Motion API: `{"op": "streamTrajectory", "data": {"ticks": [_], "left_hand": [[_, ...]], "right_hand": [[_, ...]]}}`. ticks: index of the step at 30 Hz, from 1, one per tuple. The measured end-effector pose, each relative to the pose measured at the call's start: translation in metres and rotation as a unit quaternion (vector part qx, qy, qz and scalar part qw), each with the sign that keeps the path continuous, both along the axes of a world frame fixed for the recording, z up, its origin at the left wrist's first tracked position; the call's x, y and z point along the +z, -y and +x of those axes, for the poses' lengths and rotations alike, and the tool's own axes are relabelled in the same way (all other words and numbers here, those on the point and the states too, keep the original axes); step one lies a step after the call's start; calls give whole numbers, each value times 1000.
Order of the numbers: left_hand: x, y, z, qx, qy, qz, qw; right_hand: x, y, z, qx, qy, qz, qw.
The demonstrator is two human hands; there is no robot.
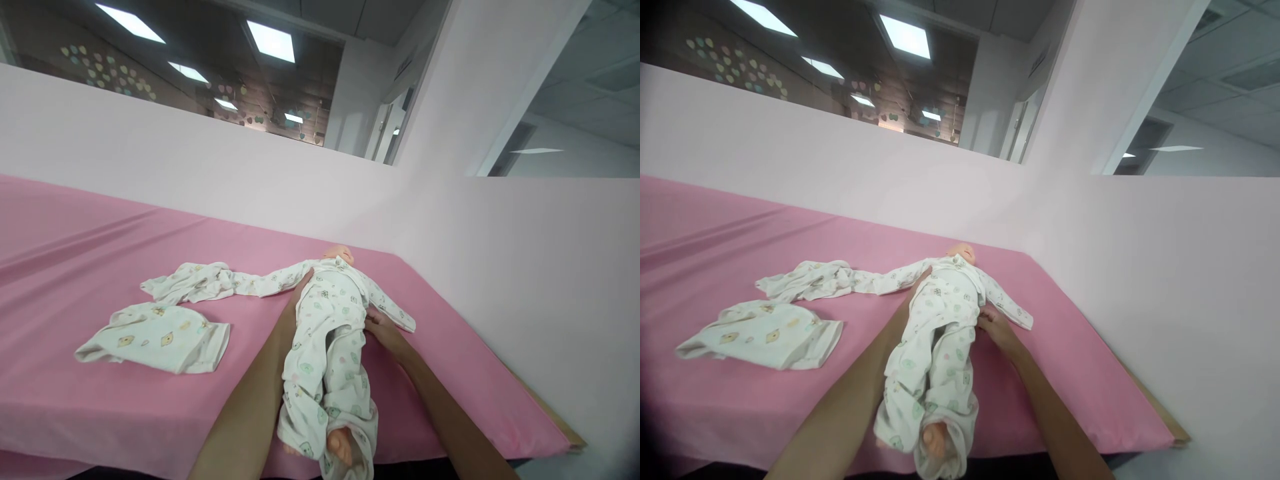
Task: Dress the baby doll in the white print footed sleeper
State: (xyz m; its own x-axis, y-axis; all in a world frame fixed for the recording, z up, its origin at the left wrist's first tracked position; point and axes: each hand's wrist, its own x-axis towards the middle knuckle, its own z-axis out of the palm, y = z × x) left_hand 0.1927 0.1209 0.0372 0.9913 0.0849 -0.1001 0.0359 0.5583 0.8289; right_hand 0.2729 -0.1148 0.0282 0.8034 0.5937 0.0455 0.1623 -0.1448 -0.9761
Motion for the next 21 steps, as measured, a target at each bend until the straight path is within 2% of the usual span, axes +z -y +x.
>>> {"op": "streamTrajectory", "data": {"ticks": [5, 9, 15, 21], "left_hand": [[15, 6, -12, -28, 36, -23, 999], [22, 10, -17, 2, 35, -17, 999], [24, 12, -20, 8, 22, -30, 999], [25, 13, -23, 4, 33, -60, 998]], "right_hand": [[-7, -11, 18, -89, 66, -12, 994], [-9, -17, 20, -132, 92, -35, 986], [-9, -10, 21, -174, 120, -87, 973], [-4, -16, 12, -205, 164, -76, 962]]}}
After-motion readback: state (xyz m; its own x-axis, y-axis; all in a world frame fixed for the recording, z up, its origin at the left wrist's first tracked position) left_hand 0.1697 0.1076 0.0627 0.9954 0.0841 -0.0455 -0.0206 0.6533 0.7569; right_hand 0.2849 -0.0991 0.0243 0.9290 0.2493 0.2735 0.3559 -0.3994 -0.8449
